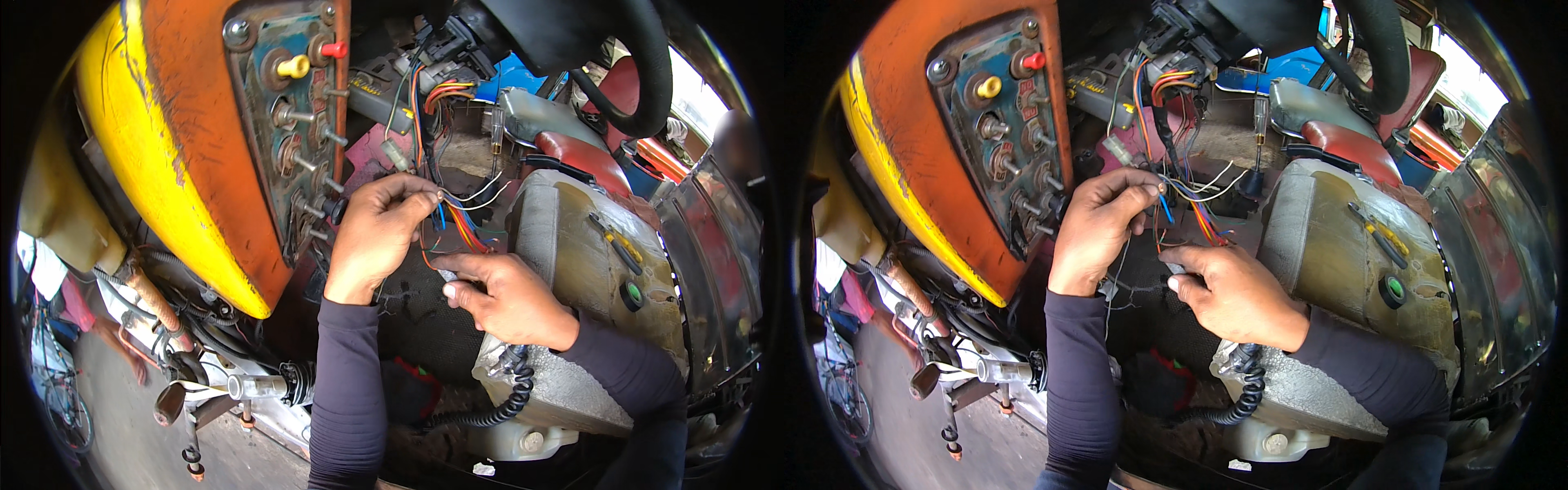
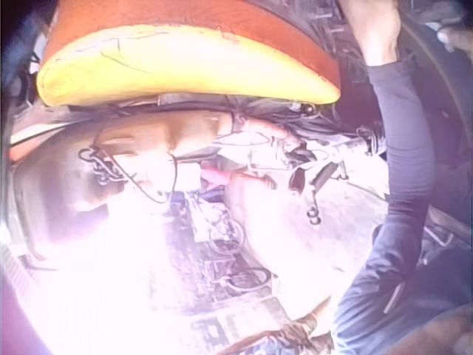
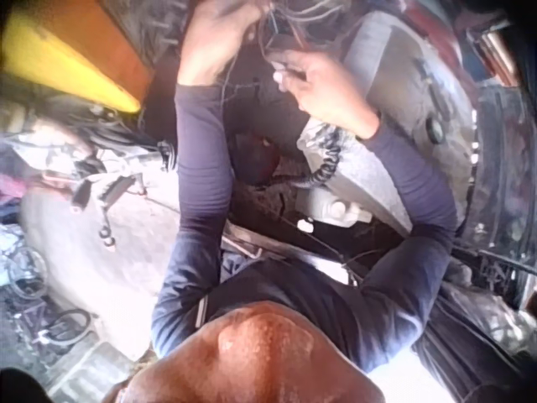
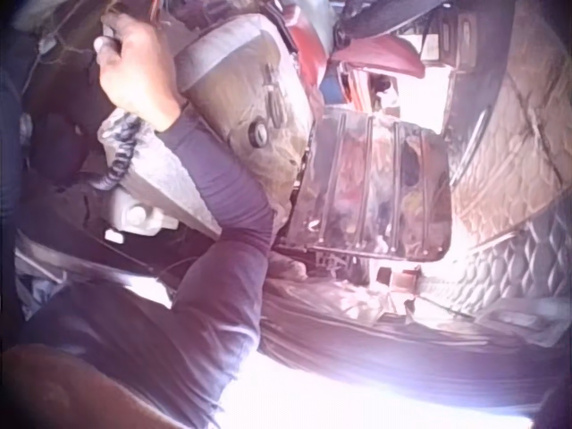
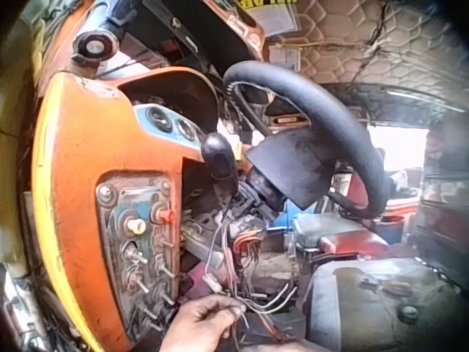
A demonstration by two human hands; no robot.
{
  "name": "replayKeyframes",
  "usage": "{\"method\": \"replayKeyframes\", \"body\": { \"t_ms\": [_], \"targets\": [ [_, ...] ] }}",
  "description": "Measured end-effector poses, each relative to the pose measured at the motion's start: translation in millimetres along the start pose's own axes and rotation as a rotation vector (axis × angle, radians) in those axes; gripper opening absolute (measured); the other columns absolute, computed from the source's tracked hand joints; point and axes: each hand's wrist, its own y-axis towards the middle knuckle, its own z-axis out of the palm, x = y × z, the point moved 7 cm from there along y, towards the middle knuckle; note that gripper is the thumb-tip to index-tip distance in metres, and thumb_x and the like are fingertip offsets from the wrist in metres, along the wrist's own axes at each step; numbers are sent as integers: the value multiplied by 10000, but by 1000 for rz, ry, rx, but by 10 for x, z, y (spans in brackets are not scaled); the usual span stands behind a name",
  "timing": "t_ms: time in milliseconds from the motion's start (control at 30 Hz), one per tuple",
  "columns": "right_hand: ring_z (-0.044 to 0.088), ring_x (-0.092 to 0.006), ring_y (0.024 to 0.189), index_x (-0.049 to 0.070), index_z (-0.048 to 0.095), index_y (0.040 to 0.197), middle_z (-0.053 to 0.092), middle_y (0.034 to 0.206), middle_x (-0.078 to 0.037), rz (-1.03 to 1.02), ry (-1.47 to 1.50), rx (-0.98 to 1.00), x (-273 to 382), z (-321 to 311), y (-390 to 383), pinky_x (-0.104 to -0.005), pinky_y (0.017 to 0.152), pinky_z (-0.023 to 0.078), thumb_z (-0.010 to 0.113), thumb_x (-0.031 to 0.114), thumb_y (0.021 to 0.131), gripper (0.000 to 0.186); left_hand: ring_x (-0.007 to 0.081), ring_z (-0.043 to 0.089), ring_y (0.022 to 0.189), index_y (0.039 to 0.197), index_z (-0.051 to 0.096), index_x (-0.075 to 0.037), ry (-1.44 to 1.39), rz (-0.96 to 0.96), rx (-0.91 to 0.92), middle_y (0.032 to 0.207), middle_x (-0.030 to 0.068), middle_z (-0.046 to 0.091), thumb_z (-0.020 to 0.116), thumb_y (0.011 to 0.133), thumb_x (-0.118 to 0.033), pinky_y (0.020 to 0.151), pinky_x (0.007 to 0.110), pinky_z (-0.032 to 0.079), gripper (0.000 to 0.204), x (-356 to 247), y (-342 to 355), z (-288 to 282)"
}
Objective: The person works on a vehicle's exposed wiring harness, separating and joining individual wires by hand. They repeatedly test connections using a handheld probe, creating small sparks at contact points to check continuity.
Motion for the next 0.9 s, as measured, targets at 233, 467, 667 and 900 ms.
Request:
{"method": "replayKeyframes", "body": {
  "t_ms": [233, 467, 667, 900],
  "targets": [
    [699, -416, 1102, -18, 672, 1303, 726, 1165, -254, -84, 16, 7, -6, 9, -1, -448, 961, 542, 634, 136, 998, 344, 58, 535, 675, 1093, 740, 23, 15, -22, -12, 825, -15, 663, 661, 993, -141, 620, 236, 435, 207, -20, -12, 6],
    [703, -428, 1086, -24, 656, 1318, 721, 1136, -275, -48, -12, 57, 38, 38, -7, -446, 948, 547, 639, 146, 997, 363, 59, 537, 686, 1096, 740, 22, -11, -15, 1, 832, -1, 669, 652, 998, -101, 626, 234, 439, 180, 0, -39, -29],
    [710, -179, 962, 16, 571, 1443, 742, 1001, -103, -215, 15, -71, 252, -184, -115, -359, 885, 548, 704, 131, 981, 494, 61, 541, 701, 1079, 750, 14, -46, 4, 20, 866, -8, 685, 663, 993, -116, 641, 238, 449, 178, -14, -1, 70],
    [590, -66, 764, 10, 705, 1220, 661, 870, 10, -619, -366, -781, 1671, -1048, -239, -232, 697, 484, 783, 107, 943, 303, 53, 549, 699, 1069, 756, -2, 48, 46, -4, 833, -16, 674, 673, 991, -137, 638, 240, 459, 177, -22, -40, -37]
  ]
}}
